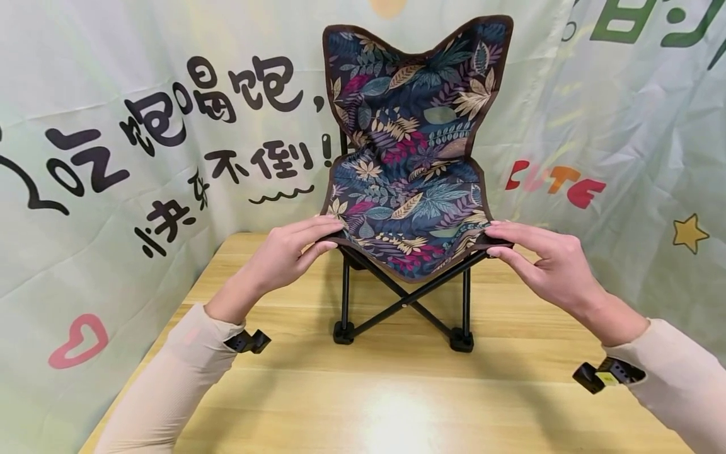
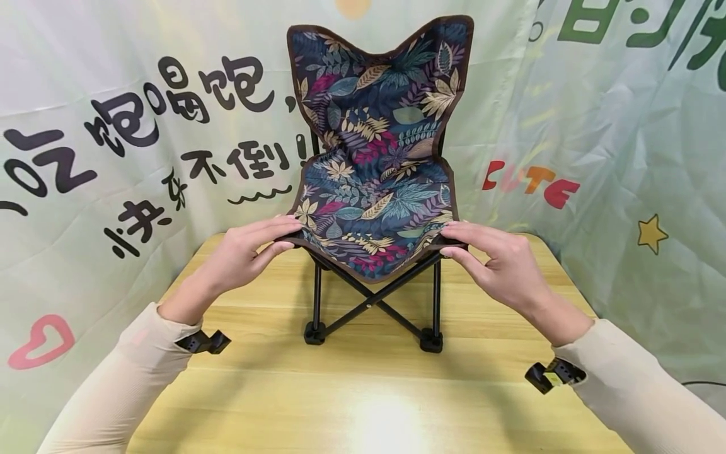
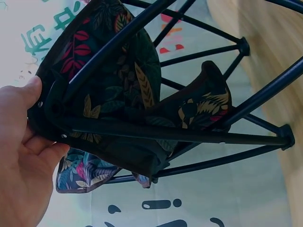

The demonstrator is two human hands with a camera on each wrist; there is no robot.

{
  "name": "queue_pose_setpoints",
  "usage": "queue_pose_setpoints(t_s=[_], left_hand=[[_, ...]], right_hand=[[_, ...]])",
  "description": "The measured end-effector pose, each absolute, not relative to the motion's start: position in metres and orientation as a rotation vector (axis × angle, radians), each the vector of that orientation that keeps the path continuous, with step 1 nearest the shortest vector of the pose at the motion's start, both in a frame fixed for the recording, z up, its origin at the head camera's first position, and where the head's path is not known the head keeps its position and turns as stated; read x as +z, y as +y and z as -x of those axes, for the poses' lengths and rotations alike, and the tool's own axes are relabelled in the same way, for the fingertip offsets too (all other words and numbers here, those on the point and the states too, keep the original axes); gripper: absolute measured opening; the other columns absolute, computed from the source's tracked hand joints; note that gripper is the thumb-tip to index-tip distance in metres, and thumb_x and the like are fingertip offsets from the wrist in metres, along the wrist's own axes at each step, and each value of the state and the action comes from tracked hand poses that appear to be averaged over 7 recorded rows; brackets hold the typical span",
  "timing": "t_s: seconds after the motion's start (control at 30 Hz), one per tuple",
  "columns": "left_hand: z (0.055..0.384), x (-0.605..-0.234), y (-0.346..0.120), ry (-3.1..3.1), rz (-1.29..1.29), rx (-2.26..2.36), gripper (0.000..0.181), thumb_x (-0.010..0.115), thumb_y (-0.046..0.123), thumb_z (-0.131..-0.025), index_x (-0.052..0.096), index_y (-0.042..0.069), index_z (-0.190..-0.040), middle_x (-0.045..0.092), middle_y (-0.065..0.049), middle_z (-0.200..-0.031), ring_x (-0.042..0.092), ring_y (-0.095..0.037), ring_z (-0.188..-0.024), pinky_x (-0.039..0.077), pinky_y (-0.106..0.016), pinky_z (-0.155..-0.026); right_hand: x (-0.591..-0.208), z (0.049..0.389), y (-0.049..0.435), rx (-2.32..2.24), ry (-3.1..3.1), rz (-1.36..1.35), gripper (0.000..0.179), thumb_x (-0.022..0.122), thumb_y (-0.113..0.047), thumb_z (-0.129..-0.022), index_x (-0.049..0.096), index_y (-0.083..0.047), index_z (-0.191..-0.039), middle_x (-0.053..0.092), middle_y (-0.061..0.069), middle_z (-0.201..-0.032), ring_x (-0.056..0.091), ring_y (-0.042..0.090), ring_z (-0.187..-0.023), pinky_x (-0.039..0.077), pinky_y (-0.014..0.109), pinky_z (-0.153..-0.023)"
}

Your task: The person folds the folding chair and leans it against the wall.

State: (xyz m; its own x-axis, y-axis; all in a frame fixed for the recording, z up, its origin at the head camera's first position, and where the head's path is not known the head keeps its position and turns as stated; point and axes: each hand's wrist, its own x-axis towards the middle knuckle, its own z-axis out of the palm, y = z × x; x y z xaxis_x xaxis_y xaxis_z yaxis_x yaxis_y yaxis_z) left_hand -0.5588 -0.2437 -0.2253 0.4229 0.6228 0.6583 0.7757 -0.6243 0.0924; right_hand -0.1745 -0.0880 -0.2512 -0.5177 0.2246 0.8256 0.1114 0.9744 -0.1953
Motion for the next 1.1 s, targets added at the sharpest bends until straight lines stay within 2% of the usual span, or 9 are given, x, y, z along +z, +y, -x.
queue_pose_setpoints(t_s=[0.2,0.5,0.73,0.83,1.1], left_hand=[[0.554,-0.221,-0.242,-1.222,2.430,-1.003,0.031,0.067,0.016,-0.094,0.068,0.001,-0.121,0.065,-0.012,-0.124,0.059,-0.029,-0.119,0.047,-0.039,-0.099],[0.547,-0.211,-0.243,-1.210,2.406,-1.024,0.031,0.069,0.013,-0.092,0.068,0.000,-0.120,0.065,-0.012,-0.125,0.059,-0.026,-0.119,0.047,-0.038,-0.100],[0.542,-0.206,-0.241,-1.178,2.388,-1.025,0.036,0.057,0.028,-0.100,0.069,0.000,-0.119,0.066,-0.014,-0.124,0.062,-0.032,-0.115,0.048,-0.038,-0.100],[0.538,-0.204,-0.240,-1.166,2.388,-1.031,0.042,0.050,0.033,-0.102,0.069,-0.001,-0.119,0.066,-0.014,-0.122,0.061,-0.030,-0.115,0.047,-0.037,-0.100],[0.531,-0.200,-0.236,-1.160,2.390,-1.047,0.042,0.050,0.033,-0.102,0.068,0.001,-0.122,0.066,-0.013,-0.124,0.060,-0.025,-0.118,0.048,-0.036,-0.099]], right_hand=[[-0.244,0.178,-0.090,0.123,-2.104,0.228,0.054,0.061,-0.050,-0.092,0.075,0.001,-0.105,0.072,0.016,-0.104,0.058,-0.001,-0.114,0.041,0.010,-0.095],[-0.231,0.187,-0.095,0.135,-2.082,0.184,0.052,0.062,-0.047,-0.093,0.075,0.002,-0.103,0.072,0.016,-0.105,0.062,0.007,-0.112,0.043,0.012,-0.095],[-0.228,0.190,-0.094,0.125,-2.077,0.181,0.050,0.063,-0.047,-0.093,0.076,0.000,-0.105,0.072,0.014,-0.105,0.061,0.004,-0.113,0.042,0.014,-0.097],[-0.226,0.191,-0.094,0.120,-2.069,0.184,0.050,0.063,-0.047,-0.093,0.075,0.000,-0.106,0.072,0.014,-0.105,0.060,0.002,-0.113,0.042,0.014,-0.097],[-0.220,0.196,-0.094,0.123,-2.048,0.163,0.049,0.063,-0.046,-0.093,0.075,0.000,-0.106,0.073,0.014,-0.105,0.061,0.001,-0.111,0.043,0.012,-0.094]])
